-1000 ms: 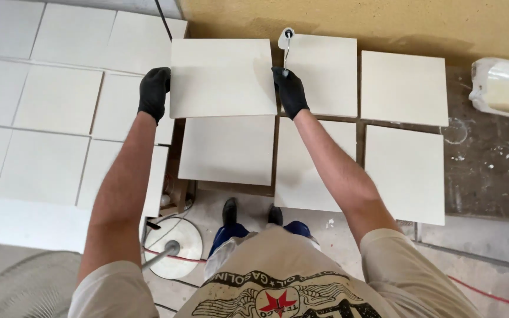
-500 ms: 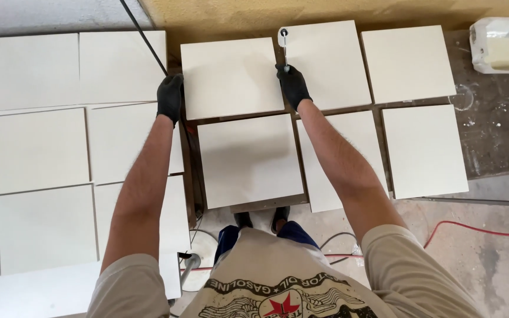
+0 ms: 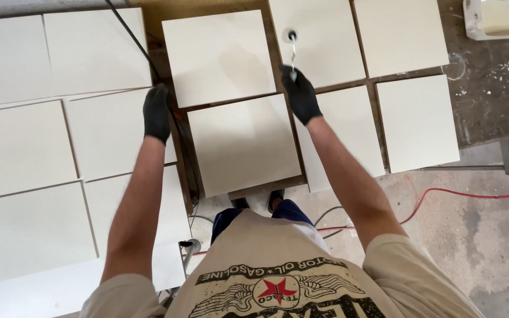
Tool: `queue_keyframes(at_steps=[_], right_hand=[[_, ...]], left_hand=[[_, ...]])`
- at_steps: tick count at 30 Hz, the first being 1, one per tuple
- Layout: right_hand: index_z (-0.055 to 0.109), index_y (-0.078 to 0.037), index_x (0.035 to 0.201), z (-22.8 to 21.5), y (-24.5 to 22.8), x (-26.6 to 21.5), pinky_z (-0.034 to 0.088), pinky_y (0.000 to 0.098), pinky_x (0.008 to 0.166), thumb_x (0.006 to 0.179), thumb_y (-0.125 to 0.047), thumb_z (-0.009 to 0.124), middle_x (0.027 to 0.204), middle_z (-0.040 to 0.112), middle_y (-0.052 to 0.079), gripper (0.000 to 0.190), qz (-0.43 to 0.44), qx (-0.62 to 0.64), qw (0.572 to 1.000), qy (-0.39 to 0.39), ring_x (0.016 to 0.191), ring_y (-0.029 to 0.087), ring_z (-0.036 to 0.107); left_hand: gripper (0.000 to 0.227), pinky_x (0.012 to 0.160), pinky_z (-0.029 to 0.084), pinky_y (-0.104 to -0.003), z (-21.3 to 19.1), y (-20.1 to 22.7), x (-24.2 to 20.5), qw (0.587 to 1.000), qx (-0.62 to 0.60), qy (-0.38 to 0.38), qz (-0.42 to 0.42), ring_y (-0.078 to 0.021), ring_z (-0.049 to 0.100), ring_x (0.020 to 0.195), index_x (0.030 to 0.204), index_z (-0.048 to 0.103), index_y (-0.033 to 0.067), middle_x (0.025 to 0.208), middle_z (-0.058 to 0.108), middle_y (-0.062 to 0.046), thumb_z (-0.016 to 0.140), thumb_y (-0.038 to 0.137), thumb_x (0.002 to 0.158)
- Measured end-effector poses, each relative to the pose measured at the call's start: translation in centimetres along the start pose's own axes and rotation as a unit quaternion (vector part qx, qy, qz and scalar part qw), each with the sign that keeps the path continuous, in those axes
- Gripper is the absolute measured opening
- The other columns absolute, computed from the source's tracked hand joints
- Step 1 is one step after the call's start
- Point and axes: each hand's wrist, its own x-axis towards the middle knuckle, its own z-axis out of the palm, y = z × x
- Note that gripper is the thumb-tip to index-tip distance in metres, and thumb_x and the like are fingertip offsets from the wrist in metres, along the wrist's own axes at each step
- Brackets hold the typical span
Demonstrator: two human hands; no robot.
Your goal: The person uses a small paint roller to apply white paint to several square panels laid out on a workbench. They systematically roll the paint onto each panel, occasionally dipping the roller into a paint tray to reload it.
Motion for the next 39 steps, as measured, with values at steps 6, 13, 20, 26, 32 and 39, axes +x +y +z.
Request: queue_keyframes(at_steps=[6,13,20,26,32,39], right_hand=[[0.06,-0.028,0.142,-1.7,2.2,-13.8,0.05,0.0391,0.104,0.107,-0.038,0.053,0.128,0.07,0.006,0.037,0.114,0.02,0.993,0.019,0.118,0.024,0.065],[0.061,-0.018,0.14,-0.5,3.8,-16.0,0.05,0.0473,0.106,0.106,-0.031,0.059,0.129,0.069,0.015,0.036,0.1,-0.001,0.994,0.049,0.122,0.033,0.063],[0.056,-0.006,0.144,0.8,0.7,-17.6,0.045,0.0516,0.111,0.107,-0.021,0.059,0.135,0.063,0.028,0.04,0.089,0.021,0.996,0.025,0.126,0.042,0.06],[0.057,-0.01,0.145,-2.0,0.9,-21.9,0.044,0.0403,0.114,0.11,-0.022,0.051,0.139,0.065,0.013,0.038,0.114,0.337,0.933,0.047,0.129,0.022,0.06],[0.056,0.001,0.142,-13.9,0.9,-30.2,0.045,0.0486,0.114,0.111,-0.023,0.04,0.138,0.063,0.024,0.042,-0.008,0.363,0.912,0.189,0.129,0.036,0.061],[0.061,0.006,0.128,-28.2,15.3,-39.7,0.049,0.0471,0.113,0.107,-0.001,0.049,0.124,0.068,0.027,0.026,0.001,0.507,0.754,0.417,0.118,0.037,0.068]], left_hand=[[0.056,0.117,0.043,-0.041,-0.8,-5.3,-15.9,0.958,-0.227,-0.016,-0.173,-0.0258,0.053,0.138,0.144,0.058,0.0111,0.146,0.058,-0.01,0.068,0.045,0.1],[0.064,0.125,0.028,-0.039,1.3,-2.7,-21.3,0.968,-0.143,0.003,-0.207,-0.0217,0.042,0.147,0.152,0.05,0.0191,0.158,0.045,-0.005,0.066,0.052,0.1],[0.053,0.098,0.058,-0.038,-0.3,-4.8,-21.1,0.973,-0.077,0.08,-0.202,-0.0215,0.072,0.107,0.132,0.066,0.0143,0.121,0.069,-0.006,0.072,0.054,0.098],[0.046,0.083,0.061,-0.039,-3.9,-6.2,-22.0,0.981,-0.088,0.069,-0.158,-0.0191,0.073,0.092,0.122,0.071,0.0184,0.107,0.073,-0.003,0.07,0.058,0.1],[0.053,0.12,0.04,-0.042,13.4,5.8,-31.8,0.993,-0.047,0.025,-0.108,-0.0238,0.054,0.138,0.145,0.059,0.0112,0.146,0.06,-0.009,0.063,0.045,0.104],[0.087,0.13,0.019,-0.045,36.6,12.3,-44.1,0.979,0.087,-0.158,-0.097,-0.0272,0.024,0.157,0.162,0.031,0.0092,0.169,0.029,-0.013,0.067,0.055,0.097]])
